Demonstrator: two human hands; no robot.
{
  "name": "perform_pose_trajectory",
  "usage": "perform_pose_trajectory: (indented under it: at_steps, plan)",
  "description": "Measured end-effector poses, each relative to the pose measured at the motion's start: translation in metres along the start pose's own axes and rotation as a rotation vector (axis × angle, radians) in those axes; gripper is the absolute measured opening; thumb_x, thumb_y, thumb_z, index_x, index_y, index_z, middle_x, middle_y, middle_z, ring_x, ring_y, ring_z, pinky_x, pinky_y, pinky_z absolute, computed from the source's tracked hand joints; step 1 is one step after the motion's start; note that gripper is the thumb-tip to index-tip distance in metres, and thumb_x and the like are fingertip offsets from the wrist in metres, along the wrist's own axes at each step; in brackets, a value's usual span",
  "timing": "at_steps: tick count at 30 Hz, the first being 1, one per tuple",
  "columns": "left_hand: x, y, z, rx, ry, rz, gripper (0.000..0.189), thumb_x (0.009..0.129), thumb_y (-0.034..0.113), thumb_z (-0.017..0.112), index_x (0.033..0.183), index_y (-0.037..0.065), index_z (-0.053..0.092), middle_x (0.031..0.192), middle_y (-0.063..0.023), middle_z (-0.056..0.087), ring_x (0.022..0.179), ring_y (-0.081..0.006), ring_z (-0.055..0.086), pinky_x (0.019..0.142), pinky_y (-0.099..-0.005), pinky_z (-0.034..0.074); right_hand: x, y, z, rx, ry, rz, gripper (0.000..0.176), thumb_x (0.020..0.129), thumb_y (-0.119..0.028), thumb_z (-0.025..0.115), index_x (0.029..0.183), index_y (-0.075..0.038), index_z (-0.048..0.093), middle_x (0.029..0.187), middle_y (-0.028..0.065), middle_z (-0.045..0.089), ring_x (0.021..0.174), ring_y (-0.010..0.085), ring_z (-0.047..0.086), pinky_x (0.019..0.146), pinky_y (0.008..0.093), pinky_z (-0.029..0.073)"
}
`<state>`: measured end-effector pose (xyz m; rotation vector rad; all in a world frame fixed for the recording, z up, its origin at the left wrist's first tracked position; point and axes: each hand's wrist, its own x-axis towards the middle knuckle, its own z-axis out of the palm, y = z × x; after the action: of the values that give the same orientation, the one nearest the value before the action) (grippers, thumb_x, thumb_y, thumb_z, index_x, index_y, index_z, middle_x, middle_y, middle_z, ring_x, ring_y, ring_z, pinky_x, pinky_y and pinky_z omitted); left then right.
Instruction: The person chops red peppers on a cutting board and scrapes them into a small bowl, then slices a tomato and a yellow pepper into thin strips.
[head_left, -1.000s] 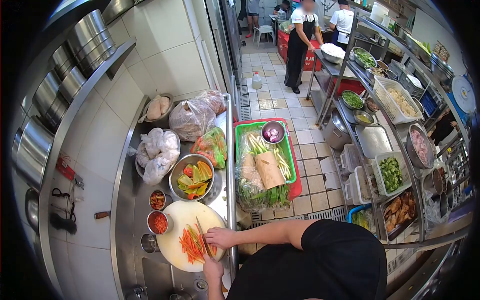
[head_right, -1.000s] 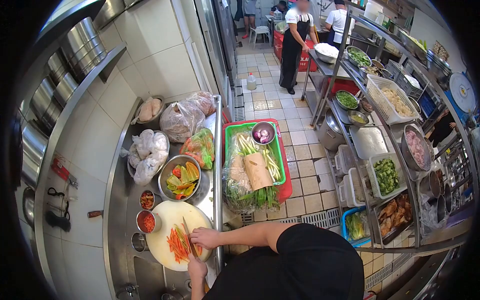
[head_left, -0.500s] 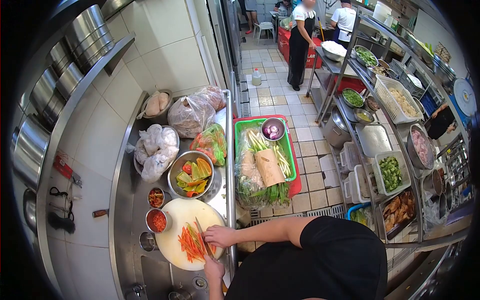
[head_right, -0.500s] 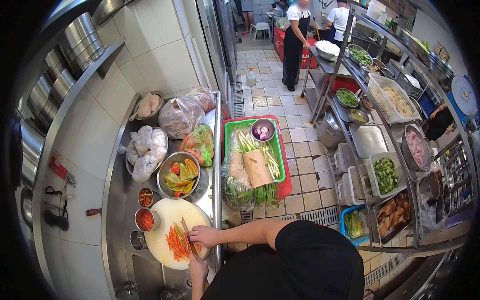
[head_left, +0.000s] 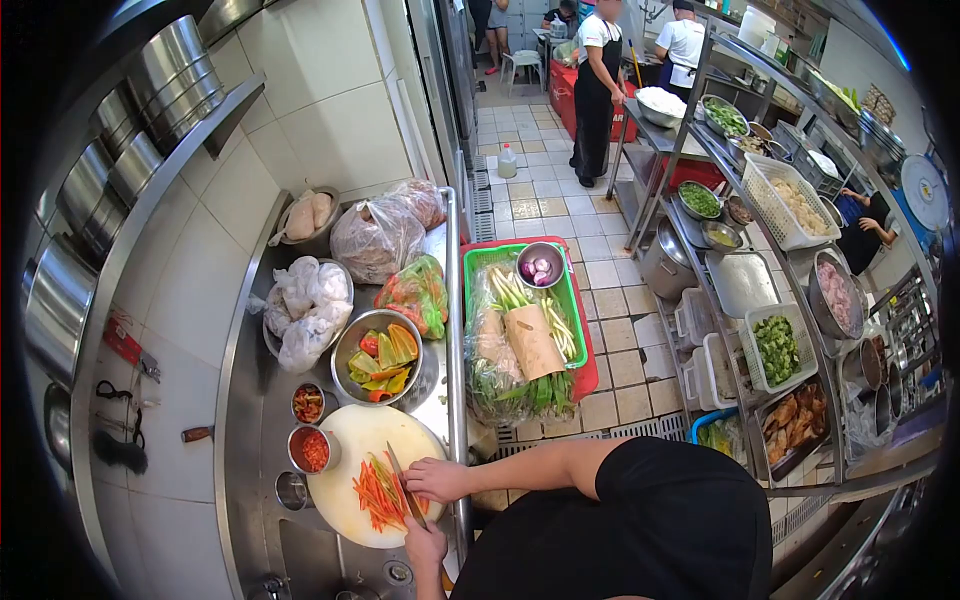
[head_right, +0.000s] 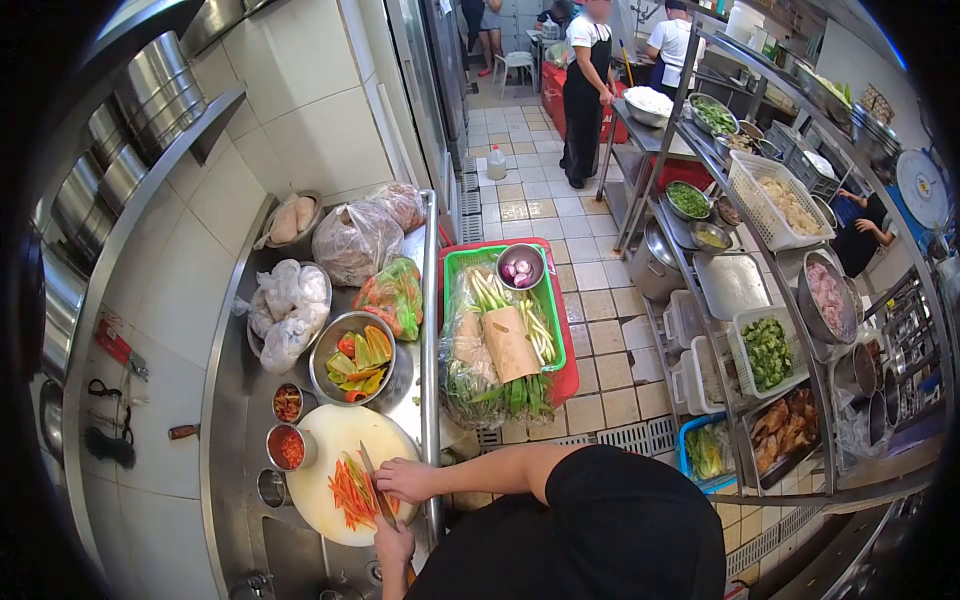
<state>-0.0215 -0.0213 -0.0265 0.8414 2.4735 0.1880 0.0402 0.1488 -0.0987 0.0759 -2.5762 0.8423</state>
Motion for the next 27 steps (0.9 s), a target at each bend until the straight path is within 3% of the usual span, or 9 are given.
perform_pose_trajectory:
  at_steps: [16, 27]
  plan:
    - [0.007, -0.012, 0.008, 0.034, -0.011, 0.0, 0.035, 0.088, 0.015, 0.057, 0.115, -0.001, 0.042, 0.089, -0.0346, 0.064, 0.088, -0.0517, 0.063, 0.08, -0.0566, 0.048, 0.001, -0.001, 0.002, 0.029, -0.006, 0.017, 0.023, 0.084, -0.019, 0.062, 0.103, -0.007, 0.056, 0.12, 0.0112, 0.054, 0.112, 0.0295, 0.051, 0.093, 0.0419, 0.042]
    - [0.007, -0.008, 0.004, 0.008, -0.057, -0.035, 0.038, 0.089, 0.015, 0.054, 0.121, 0.001, 0.039, 0.092, -0.0346, 0.064, 0.091, -0.0516, 0.062, 0.083, -0.0554, 0.048, 0.0, 0.0, 0.0, -0.009, -0.052, 0.023, 0.029, 0.086, -0.021, 0.061, 0.11, -0.007, 0.056, 0.124, 0.011, 0.052, 0.113, 0.0286, 0.051, 0.094, 0.0416, 0.043]
